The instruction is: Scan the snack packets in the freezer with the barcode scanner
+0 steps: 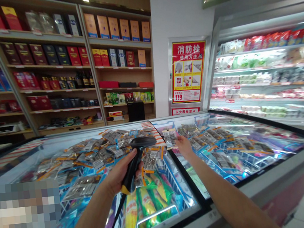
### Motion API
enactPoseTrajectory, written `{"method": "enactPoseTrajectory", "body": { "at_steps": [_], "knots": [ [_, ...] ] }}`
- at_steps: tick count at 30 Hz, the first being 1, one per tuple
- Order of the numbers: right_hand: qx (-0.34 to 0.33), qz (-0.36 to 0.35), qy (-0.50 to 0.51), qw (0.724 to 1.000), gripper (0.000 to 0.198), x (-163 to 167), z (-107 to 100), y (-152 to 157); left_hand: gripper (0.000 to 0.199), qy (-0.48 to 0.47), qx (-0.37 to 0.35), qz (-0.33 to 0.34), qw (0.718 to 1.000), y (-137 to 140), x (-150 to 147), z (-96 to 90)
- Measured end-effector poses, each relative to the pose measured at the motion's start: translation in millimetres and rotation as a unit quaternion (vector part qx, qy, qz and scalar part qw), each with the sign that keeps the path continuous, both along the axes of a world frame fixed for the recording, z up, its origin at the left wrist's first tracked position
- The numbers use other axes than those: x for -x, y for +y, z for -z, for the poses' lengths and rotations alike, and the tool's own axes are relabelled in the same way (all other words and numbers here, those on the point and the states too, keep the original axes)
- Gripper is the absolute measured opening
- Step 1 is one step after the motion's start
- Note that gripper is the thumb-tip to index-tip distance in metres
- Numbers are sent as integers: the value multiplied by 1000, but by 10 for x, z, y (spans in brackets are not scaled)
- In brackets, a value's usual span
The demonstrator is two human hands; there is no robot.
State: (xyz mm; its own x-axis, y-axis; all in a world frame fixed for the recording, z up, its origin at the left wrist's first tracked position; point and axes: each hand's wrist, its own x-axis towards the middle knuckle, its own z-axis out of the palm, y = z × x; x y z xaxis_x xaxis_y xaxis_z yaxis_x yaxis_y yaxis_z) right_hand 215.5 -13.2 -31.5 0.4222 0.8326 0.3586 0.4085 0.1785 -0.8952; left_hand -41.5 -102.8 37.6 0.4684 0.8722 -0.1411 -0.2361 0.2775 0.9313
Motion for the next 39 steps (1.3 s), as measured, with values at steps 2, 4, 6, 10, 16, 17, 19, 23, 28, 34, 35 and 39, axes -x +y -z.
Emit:
{"method": "enactPoseTrajectory", "body": {
  "at_steps": [2,4,6,10,16,17,19,23,28,34,35,39],
  "knots": [
    [0,1,-3,1000,21,-2,1,1,29,-5,1,2,1000,-14,-18,-5],
    [-6,-1,-6,1000,21,0,0,-2,29,-9,0,8,1000,-24,-26,-8],
    [-12,-5,-11,1000,21,1,-1,-5,30,-15,-4,15,1000,-30,-26,-9],
    [-12,-7,-17,1000,23,-5,-3,-8,30,-29,-16,27,999,-33,-9,-5],
    [17,59,-54,997,25,-112,-13,0,30,1,-13,-4,1000,7,15,22],
    [26,78,-65,994,26,-153,-23,-1,31,7,-14,-8,1000,19,18,27],
    [47,122,-96,987,26,-261,-52,-7,32,13,-11,-10,1000,38,24,36],
    [77,201,-148,965,29,-585,-127,-52,34,27,-4,-12,1000,54,47,42],
    [124,265,-175,940,32,-1040,-164,-182,34,29,-16,-11,999,60,82,28],
    [175,306,-170,920,34,-1223,-115,-262,30,41,-7,-44,998,53,86,-1],
    [179,309,-175,917,34,-1224,-102,-264,29,46,-5,-48,998,50,87,-4],
    [163,328,-203,908,32,-1242,-60,-295,30,66,3,-57,996,56,112,-4]
  ]
}}
